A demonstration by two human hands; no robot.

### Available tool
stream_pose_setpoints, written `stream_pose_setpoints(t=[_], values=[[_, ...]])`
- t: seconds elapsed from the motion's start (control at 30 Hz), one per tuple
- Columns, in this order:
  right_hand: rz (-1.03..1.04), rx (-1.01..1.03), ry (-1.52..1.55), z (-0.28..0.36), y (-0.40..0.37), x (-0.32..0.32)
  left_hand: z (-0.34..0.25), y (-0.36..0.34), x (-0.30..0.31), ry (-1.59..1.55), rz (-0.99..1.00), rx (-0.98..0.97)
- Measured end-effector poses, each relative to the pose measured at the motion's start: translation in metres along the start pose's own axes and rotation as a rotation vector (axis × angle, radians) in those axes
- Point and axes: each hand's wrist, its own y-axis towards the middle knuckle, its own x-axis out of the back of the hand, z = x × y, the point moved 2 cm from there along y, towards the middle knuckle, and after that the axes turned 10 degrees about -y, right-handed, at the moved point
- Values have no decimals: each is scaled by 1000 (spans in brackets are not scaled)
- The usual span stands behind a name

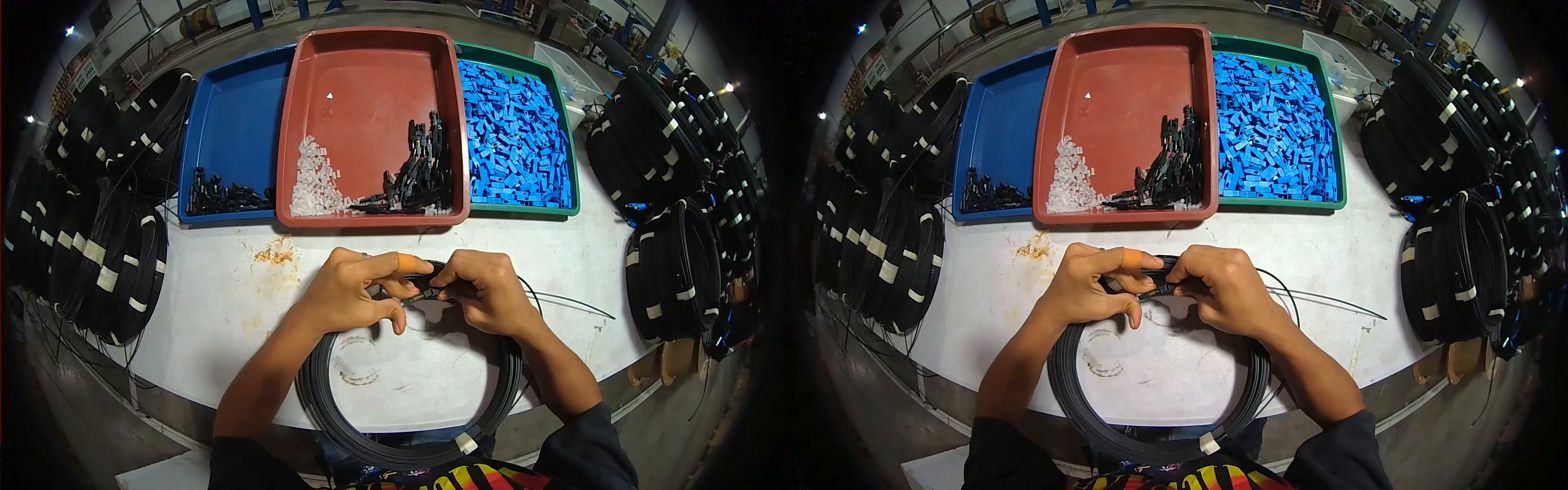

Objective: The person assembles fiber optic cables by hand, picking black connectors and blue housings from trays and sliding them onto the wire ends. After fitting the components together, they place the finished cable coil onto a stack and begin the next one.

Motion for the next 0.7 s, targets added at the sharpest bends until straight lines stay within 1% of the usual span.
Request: stream_pose_setpoints(t=[0.03,0.1,0.17,0.3,0.37,0.4,0.47,0.5,0.57,0.6,0.63,0.7], values=[[1,12,4,0,1,0,0,0,0,10,32,38],[3,26,8,0,1,-1,3,-1,0,-24,17,35],[-22,-55,90,-2,2,-1,2,0,1,-52,2,27],[-15,-4,32,-3,1,-2,0,1,0,-48,3,-35],[7,5,27,-4,3,-2,2,1,0,-2,-2,-3],[-2,-4,24,-4,3,-2,2,1,1,-4,10,-5],[-11,24,37,-4,3,-4,5,-1,5,32,-1,72],[-25,18,33,-4,3,-4,4,-1,7,34,14,68],[-25,114,-53,-1,0,-3,6,-3,10,-98,-12,87],[-19,139,-104,0,-2,-3,13,-5,11,-241,-18,70],[-43,170,-102,4,-2,-1,15,-7,11,-302,-70,75],[-18,179,-69,7,-4,-1,19,-10,12,-340,-201,128]])
